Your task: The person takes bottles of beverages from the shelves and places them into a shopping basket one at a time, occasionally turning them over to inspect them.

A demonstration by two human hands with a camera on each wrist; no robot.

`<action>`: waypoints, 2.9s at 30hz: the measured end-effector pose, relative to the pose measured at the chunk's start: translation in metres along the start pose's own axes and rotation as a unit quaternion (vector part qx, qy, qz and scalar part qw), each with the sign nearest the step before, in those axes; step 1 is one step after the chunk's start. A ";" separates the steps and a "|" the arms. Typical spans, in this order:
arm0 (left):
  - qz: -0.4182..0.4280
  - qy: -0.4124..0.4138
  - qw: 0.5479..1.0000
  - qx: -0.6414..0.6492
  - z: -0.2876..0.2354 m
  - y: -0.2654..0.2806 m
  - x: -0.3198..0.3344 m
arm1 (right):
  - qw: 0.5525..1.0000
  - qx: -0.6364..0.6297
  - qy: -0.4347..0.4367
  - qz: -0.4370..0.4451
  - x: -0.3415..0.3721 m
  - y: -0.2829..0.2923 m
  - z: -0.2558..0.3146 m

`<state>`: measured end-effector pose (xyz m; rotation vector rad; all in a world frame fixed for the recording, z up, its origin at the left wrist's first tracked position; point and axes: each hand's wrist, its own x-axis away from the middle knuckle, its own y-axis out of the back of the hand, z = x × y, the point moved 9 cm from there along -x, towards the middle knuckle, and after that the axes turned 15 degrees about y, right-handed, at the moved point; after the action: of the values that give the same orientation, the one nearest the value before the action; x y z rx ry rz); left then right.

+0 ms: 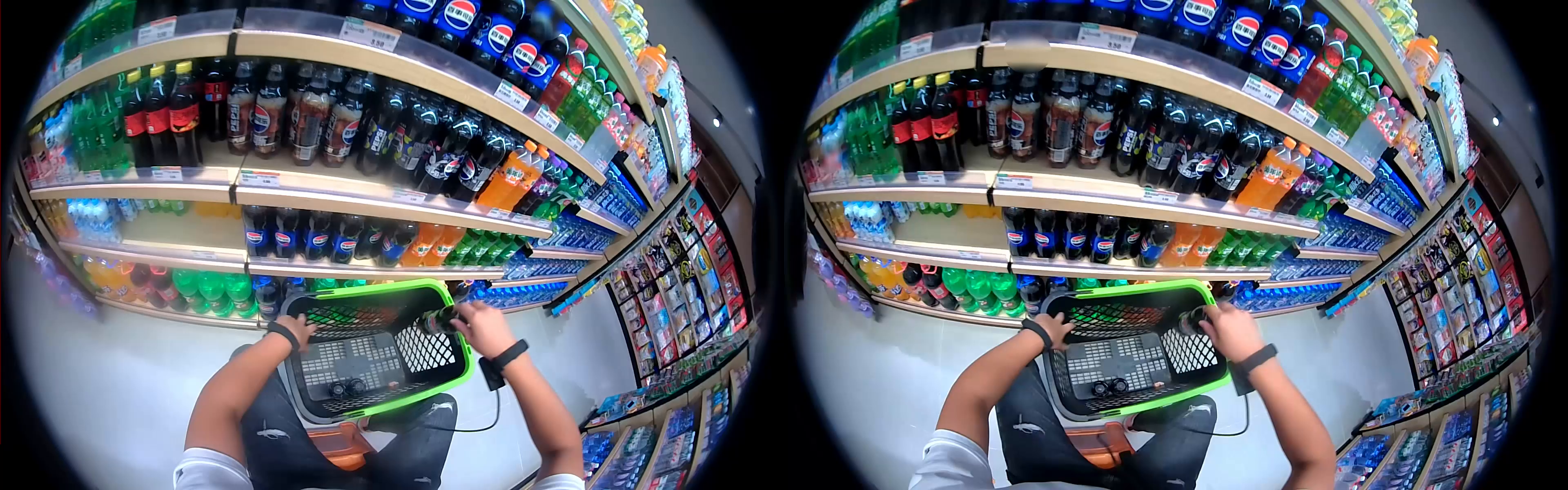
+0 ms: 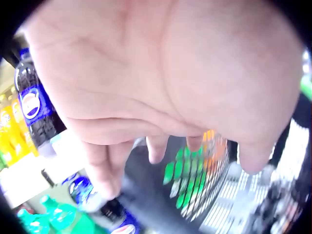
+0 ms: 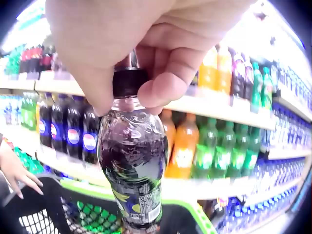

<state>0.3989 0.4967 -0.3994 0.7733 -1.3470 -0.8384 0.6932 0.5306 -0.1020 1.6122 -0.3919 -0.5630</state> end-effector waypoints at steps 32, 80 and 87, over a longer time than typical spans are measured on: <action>-0.394 -0.012 0.804 0.445 0.057 0.450 0.001 | 0.925 0.008 0.071 -0.374 -0.238 0.121 -0.007; -0.242 -0.124 0.947 0.169 -0.043 0.200 0.142 | 0.982 0.029 0.169 0.076 -0.055 0.019 0.061; -0.344 -0.167 0.842 0.381 -0.028 0.332 0.199 | 0.963 0.112 0.237 -0.058 -0.128 0.198 0.118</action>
<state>0.4561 0.4912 -0.0159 1.8873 -1.7671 -1.0131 0.5361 0.4812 0.1040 1.9319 -0.0008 -0.2067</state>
